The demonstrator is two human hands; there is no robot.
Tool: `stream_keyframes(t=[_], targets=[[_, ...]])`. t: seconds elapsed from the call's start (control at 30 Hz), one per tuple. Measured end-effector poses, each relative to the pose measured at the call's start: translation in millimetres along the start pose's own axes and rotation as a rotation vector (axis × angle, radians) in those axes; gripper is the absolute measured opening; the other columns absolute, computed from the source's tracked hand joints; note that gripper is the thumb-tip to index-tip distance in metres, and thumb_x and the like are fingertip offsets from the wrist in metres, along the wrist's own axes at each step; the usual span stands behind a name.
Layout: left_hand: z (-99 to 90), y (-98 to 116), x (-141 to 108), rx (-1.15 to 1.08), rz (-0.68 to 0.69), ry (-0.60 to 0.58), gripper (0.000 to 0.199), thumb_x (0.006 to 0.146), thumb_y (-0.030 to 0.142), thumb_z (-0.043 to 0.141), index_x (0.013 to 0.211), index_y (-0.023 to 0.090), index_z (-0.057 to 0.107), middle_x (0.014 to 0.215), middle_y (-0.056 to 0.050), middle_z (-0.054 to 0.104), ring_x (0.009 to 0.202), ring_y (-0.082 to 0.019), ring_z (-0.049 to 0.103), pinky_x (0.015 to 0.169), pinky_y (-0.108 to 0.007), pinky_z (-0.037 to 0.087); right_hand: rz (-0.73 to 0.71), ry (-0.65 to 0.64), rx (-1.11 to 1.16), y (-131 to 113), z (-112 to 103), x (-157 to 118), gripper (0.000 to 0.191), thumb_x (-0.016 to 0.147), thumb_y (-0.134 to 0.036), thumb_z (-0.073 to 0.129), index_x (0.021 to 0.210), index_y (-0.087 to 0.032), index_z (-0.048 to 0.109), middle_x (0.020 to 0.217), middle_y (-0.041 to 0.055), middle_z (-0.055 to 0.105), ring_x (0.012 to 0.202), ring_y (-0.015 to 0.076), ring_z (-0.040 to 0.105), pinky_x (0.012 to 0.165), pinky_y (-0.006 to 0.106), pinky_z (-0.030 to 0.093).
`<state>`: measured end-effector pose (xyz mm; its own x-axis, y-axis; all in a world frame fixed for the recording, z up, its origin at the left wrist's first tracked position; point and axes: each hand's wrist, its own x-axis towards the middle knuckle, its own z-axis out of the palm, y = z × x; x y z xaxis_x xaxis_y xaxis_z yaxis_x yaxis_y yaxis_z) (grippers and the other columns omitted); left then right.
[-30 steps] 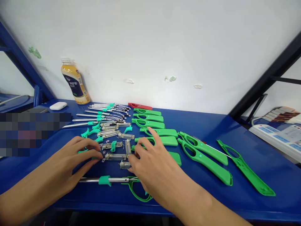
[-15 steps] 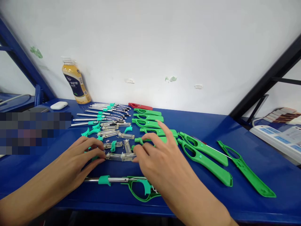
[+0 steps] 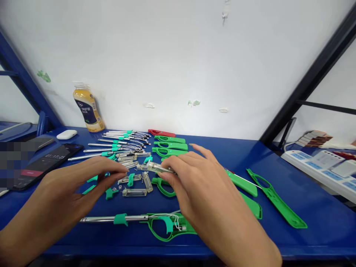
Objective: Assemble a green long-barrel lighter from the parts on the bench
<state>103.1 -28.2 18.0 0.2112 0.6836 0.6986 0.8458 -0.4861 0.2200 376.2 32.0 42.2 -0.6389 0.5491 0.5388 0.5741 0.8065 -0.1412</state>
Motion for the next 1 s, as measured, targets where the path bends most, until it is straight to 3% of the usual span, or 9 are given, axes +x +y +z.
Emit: stream_keyframes(t=[0.07, 0.17, 0.4, 0.67, 1.0], targets=[[-1.2, 8.4, 7.8, -0.014, 0.034, 0.050, 0.013, 0.111, 0.024, 0.061, 0.111, 0.031, 0.072, 0.103, 0.008, 0.081, 0.091, -0.014, 0.079, 0.088, -0.022, 0.058, 0.017, 0.051, 0.047, -4.9, 3.2, 1.6, 0.014, 0.116, -0.030, 0.056, 0.119, -0.031, 0.070, 0.115, -0.0065, 0.083, 0.106, 0.0192, 0.077, 0.120, 0.047, 0.044], [-0.8, 14.9, 10.3, -0.039, 0.049, 0.118, 0.015, 0.112, 0.021, 0.060, 0.113, 0.031, 0.071, 0.107, 0.008, 0.079, 0.097, -0.011, 0.077, 0.094, -0.020, 0.057, 0.007, 0.074, 0.119, -11.0, 10.5, 5.1, 0.018, 0.118, -0.030, 0.053, 0.122, -0.033, 0.071, 0.119, -0.0070, 0.083, 0.111, 0.0189, 0.076, 0.105, 0.039, 0.051], [-0.9, 11.2, 6.2, -0.085, 0.048, 0.195, 0.021, 0.110, 0.013, 0.061, 0.110, 0.030, 0.073, 0.105, 0.005, 0.077, 0.098, -0.011, 0.075, 0.094, -0.020, 0.059, 0.013, -0.003, 0.241, -18.5, 17.7, 9.2, 0.020, 0.118, -0.033, 0.053, 0.121, -0.032, 0.072, 0.108, -0.0068, 0.081, 0.100, 0.0166, 0.072, 0.088, 0.034, 0.050], [1.4, 14.3, 4.7, -0.046, 0.039, 0.260, 0.013, 0.111, 0.017, 0.059, 0.108, 0.029, 0.065, 0.096, 0.007, 0.077, 0.087, -0.010, 0.077, 0.087, -0.019, 0.062, 0.028, 0.016, 0.242, -21.6, 22.4, 9.1, 0.021, 0.116, -0.034, 0.055, 0.127, -0.035, 0.073, 0.115, -0.0046, 0.083, 0.103, 0.0181, 0.076, 0.089, 0.033, 0.055], [4.2, 13.2, -1.6, -0.002, 0.010, 0.263, 0.021, 0.109, 0.009, 0.055, 0.104, 0.029, 0.061, 0.102, 0.009, 0.079, 0.097, -0.009, 0.076, 0.096, -0.022, 0.059, -0.023, 0.044, 0.233, -22.8, 22.6, 10.9, 0.021, 0.115, -0.032, 0.058, 0.124, -0.034, 0.076, 0.108, -0.0061, 0.085, 0.096, 0.0173, 0.079, 0.082, 0.031, 0.059]])
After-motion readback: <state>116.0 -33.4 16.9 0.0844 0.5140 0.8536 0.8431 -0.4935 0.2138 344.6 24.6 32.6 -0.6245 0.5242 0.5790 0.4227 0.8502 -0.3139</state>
